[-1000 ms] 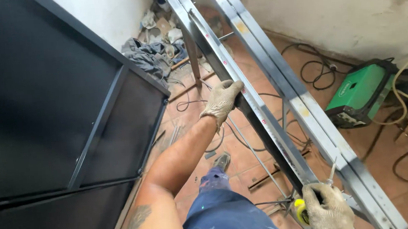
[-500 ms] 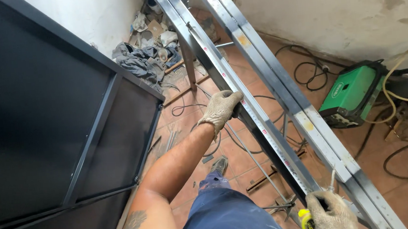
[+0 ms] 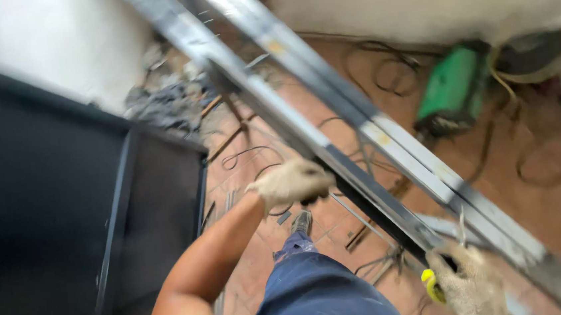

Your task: Measuring and marking metal beams for fabrication using a tape measure and speed square

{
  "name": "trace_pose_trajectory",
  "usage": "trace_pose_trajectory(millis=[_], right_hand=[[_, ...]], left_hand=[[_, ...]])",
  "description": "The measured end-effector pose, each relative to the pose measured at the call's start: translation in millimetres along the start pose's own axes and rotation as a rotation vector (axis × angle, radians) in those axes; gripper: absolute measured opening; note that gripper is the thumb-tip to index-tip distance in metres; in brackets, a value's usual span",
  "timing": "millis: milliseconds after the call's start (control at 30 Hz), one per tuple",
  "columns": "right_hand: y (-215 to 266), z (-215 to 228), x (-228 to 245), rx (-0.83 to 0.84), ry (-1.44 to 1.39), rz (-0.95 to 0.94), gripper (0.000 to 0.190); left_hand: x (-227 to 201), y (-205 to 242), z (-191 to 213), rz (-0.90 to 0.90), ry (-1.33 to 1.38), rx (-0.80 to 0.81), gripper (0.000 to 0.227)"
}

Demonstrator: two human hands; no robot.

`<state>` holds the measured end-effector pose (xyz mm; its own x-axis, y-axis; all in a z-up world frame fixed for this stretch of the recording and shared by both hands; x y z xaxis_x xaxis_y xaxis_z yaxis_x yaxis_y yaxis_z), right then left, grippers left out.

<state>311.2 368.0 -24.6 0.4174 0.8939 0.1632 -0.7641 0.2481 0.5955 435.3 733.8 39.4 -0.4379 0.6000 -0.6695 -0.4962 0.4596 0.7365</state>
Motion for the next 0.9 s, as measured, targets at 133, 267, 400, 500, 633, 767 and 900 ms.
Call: trace_pose_trajectory(millis=[133, 267, 400, 500, 633, 767, 900], right_hand=[[20.1, -4.6, -50.5, 0.087, -0.049, -0.083, 0.031], [48.4, -7.0, -100.6, -0.089, 0.158, 0.194, 0.018], [90.3, 41.7, -77.2, 0.249, -0.227, -0.157, 0.026], [95.9, 31.4, -90.2, 0.320, -0.213, -0.087, 0.020], [110.2, 36.3, -81.6, 0.353, -0.139, -0.093, 0.025], [103.6, 34.9, -63.4, 0.315, -0.040, 0.015, 0.021], [86.0, 23.6, -42.5, 0.290, -0.166, -0.019, 0.024]], left_hand=[[-35.0, -13.9, -60.3, -0.285, -0.255, 0.141, 0.023], [-75.4, -19.6, -118.3, -0.542, -0.555, 0.131, 0.021], [-15.8, -44.4, -196.1, -0.201, -0.490, 0.720, 0.049], [68.0, -101.7, -231.7, -0.467, 0.418, 0.556, 0.063], [88.1, -122.7, -222.3, -0.607, 1.118, 0.140, 0.065], [78.2, -87.3, -181.4, -0.476, 1.197, -0.248, 0.056], [97.0, -90.8, -156.5, -0.540, 1.267, -0.295, 0.043]])
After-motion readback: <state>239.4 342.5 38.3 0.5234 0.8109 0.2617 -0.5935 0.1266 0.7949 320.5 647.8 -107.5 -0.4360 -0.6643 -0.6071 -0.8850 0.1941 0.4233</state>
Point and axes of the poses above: each hand's wrist, its own y-axis away from the middle knuckle, its own z-axis out of the back of the hand, x = y × z, the point moved 5 cm from there along -y, towards the middle knuckle, and after that the axes turned 10 degrees about x, right-handed, at the moved point
